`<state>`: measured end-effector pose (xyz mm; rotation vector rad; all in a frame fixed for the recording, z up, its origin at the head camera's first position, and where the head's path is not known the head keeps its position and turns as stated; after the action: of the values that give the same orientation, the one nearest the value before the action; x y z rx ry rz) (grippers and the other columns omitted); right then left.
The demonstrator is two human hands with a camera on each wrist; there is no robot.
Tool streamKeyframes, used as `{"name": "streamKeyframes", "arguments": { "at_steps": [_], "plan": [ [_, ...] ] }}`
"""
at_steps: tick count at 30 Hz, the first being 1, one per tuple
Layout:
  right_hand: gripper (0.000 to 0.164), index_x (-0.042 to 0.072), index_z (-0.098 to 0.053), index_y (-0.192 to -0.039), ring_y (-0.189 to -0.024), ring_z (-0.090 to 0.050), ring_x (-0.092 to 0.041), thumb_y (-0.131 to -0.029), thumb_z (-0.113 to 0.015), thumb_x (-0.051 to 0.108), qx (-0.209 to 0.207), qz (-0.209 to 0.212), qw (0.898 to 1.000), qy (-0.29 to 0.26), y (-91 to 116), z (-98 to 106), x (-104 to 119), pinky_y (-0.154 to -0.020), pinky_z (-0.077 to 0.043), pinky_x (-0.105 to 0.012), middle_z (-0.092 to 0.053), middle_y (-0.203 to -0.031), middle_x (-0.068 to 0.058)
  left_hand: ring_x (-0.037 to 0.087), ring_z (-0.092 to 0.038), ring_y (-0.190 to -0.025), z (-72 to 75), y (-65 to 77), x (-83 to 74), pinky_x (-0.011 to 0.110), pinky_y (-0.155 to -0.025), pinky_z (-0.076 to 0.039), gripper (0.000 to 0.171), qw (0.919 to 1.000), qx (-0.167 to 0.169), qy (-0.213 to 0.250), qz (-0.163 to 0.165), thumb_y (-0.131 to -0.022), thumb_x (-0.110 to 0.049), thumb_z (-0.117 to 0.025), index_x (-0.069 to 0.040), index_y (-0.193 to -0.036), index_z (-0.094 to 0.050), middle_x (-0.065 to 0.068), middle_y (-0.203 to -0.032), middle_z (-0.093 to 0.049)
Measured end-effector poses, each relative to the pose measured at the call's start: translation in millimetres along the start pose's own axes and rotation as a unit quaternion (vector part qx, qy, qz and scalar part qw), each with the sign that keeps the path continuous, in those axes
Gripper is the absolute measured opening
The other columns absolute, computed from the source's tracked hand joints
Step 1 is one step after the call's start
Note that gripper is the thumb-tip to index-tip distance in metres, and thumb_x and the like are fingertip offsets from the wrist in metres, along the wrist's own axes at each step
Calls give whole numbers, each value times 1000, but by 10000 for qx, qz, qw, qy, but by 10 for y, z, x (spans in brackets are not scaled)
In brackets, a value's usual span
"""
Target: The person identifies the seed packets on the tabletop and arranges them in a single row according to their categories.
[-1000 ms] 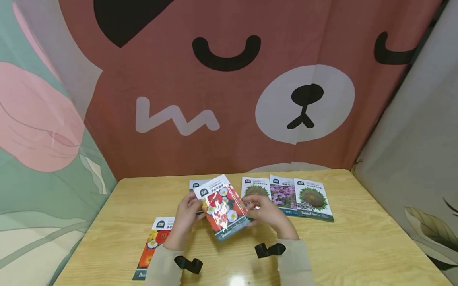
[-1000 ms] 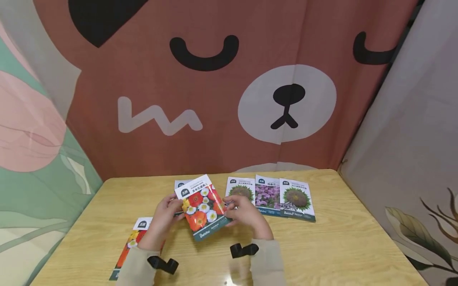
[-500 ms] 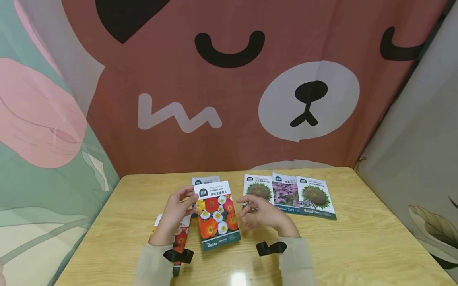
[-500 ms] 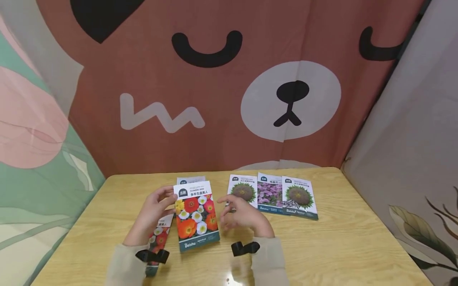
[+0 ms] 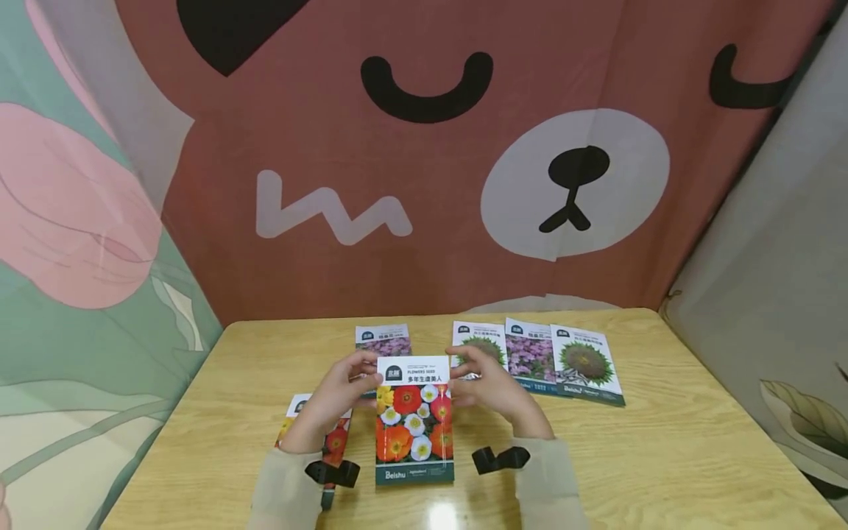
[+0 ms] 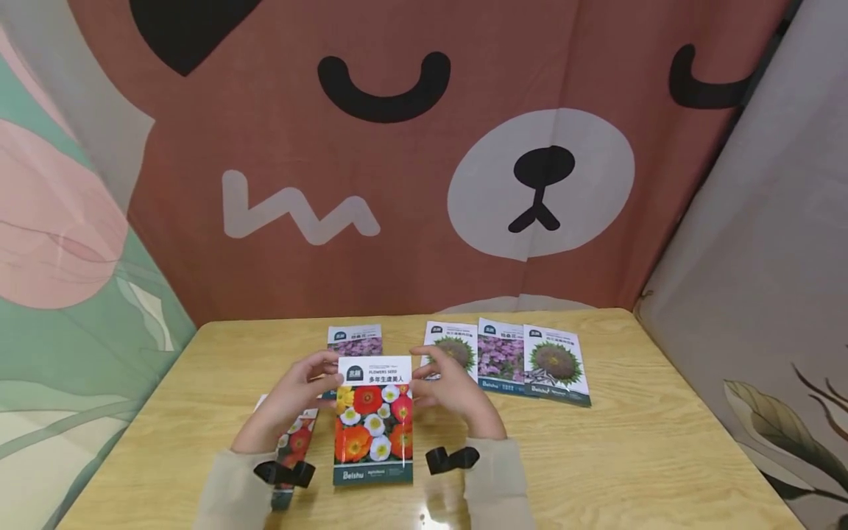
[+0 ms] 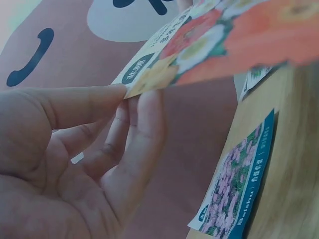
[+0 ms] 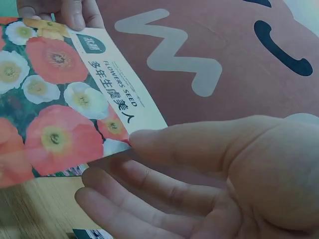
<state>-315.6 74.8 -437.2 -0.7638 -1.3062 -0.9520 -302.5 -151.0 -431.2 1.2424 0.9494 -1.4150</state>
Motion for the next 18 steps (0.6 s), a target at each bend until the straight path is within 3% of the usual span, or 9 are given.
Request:
{"name": "streamKeyframes", "arguments": {
  "at_steps": [6,13,18],
  "plan": [
    [48,-2,-49,-142,-80,-68,-24,-96,-63,-3,-63,-8,9999,114,0,7,-21,-76,-61,-53,-57,-107,-21,19,-59,-91,-97,-3,34,40,-73,-61,30,9996,286,16,56,-102,-2,-56,3,-131,-52,15,-111,-54],
    [45,-4,-49,-140,-72,-69,-22,-97,-61,-6,66,140,9998,152,-20,-56,-33,-72,-60,-55,-62,-93,-17,19,-55,-86,-75,0,36,38,-68,-59,35,9999,92,43,53,-101,0,-56,-2,-135,-47,13,-107,-54],
    [41,-6,-50,-135,-69,-68,-22,-96,-61,-7,-6,139,9996,226,-37,-73,1,-71,-61,-55,-61,-89,-16,20,-58,-85,-38,-20,7,41,-67,-60,35,9999,-10,-117,-51,-100,1,-57,0,-134,-49,15,-106,-56]
  ]
}}
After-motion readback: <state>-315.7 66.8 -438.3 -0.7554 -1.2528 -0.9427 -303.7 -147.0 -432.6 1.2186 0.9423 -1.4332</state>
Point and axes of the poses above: each hand's wrist, its own y-axis away from the middle knuckle, its own z-axis out of the back of the hand, x = y × z, the point moved 9 cm from there along -y, towards the middle knuckle
